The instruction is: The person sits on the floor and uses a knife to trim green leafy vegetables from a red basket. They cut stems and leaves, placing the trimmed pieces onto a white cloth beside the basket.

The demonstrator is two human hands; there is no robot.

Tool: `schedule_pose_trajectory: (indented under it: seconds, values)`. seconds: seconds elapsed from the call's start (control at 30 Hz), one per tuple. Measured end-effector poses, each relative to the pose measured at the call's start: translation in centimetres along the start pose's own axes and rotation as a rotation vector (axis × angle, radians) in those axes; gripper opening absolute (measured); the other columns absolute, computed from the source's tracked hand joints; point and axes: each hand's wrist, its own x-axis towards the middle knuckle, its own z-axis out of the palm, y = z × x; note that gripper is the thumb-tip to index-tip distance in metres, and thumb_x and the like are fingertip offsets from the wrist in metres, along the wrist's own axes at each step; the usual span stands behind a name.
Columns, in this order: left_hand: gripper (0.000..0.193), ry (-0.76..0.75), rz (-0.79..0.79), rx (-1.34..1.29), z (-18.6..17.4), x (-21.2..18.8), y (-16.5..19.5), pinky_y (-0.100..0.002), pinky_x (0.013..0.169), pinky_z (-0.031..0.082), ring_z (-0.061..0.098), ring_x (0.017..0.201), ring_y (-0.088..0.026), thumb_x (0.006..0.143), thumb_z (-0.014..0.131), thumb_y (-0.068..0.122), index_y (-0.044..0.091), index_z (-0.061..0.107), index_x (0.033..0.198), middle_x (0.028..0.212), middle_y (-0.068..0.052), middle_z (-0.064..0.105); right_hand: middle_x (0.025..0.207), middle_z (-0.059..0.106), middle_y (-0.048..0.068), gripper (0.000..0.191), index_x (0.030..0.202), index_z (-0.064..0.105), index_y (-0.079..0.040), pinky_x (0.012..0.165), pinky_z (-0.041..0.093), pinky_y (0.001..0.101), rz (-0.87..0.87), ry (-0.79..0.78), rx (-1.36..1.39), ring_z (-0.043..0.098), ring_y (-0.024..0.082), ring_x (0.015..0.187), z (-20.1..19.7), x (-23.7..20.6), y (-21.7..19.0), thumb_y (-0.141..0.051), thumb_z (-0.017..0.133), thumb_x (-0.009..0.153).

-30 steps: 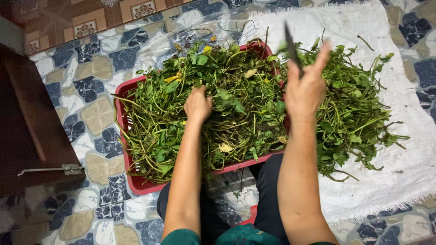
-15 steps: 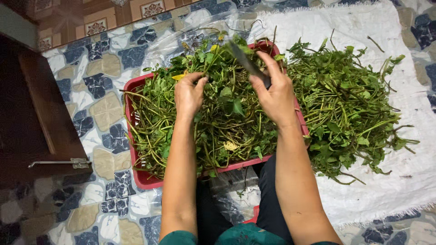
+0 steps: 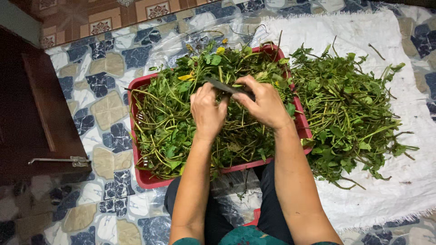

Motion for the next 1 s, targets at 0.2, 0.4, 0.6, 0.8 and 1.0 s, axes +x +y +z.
schedule_pose_trajectory:
  seconds: [0.2, 0.4, 0.6, 0.8, 1.0]
  values:
    - [0.073, -0.228, -0.192, -0.050, 1.1, 0.7, -1.4, -0.046, 0.094, 0.037, 0.063, 0.108, -0.026, 0.074, 0.089, 0.030, 0.001, 0.061, 0.136, 0.121, -0.016, 0.071, 0.085, 0.069, 0.004, 0.026, 0.120, 0.066, -0.006, 0.065, 0.049, 0.0313, 0.007, 0.095, 0.151, 0.063, 0.015, 0.072, 0.0, -0.3, 2.5, -0.019, 0.071, 0.099]
    - [0.023, -0.265, -0.180, -0.312, -0.4, 0.9, -1.8, -0.036, 0.084, 0.052, 0.071, 0.082, -0.021, 0.101, 0.067, 0.028, 0.011, 0.076, 0.113, 0.097, -0.010, 0.078, 0.078, 0.053, -0.005, 0.020, 0.120, 0.066, -0.005, 0.060, 0.037, 0.0254, 0.164, 0.144, 0.426, 0.045, 0.006, 0.069, -2.0, -0.6, 3.9, -0.020, 0.067, 0.107]
    - [0.023, -0.097, -0.103, -0.353, -2.0, 0.9, 0.2, -0.039, 0.072, 0.053, 0.065, 0.066, -0.020, 0.101, 0.064, 0.020, 0.009, 0.075, 0.118, 0.079, -0.009, 0.075, 0.080, 0.059, -0.007, 0.042, 0.134, 0.052, -0.007, 0.060, 0.042, 0.0244, 0.159, 0.024, 0.473, 0.053, 0.005, 0.072, -2.6, -1.0, 3.0, -0.017, 0.070, 0.096]
    - [0.024, -0.168, -0.181, -0.457, -1.5, 0.6, 0.7, -0.034, 0.062, 0.056, 0.069, 0.068, -0.015, 0.101, 0.063, 0.023, 0.012, 0.074, 0.119, 0.085, -0.006, 0.076, 0.086, 0.073, 0.003, 0.031, 0.123, 0.057, -0.006, 0.062, 0.046, 0.0275, 0.131, 0.091, 0.111, 0.063, 0.009, 0.070, -1.4, -0.6, 3.6, -0.021, 0.071, 0.100]
    - [0.017, -0.149, -0.052, -0.290, 1.3, -1.0, 3.5, -0.037, 0.067, 0.060, 0.076, 0.075, -0.021, 0.100, 0.066, 0.026, 0.018, 0.077, 0.111, 0.095, -0.004, 0.079, 0.088, 0.070, 0.004, 0.050, 0.148, 0.036, -0.011, 0.051, 0.047, 0.0308, 0.521, 0.621, -0.185, 0.057, 0.012, 0.060, -4.5, 1.0, 5.5, -0.031, 0.061, 0.111]
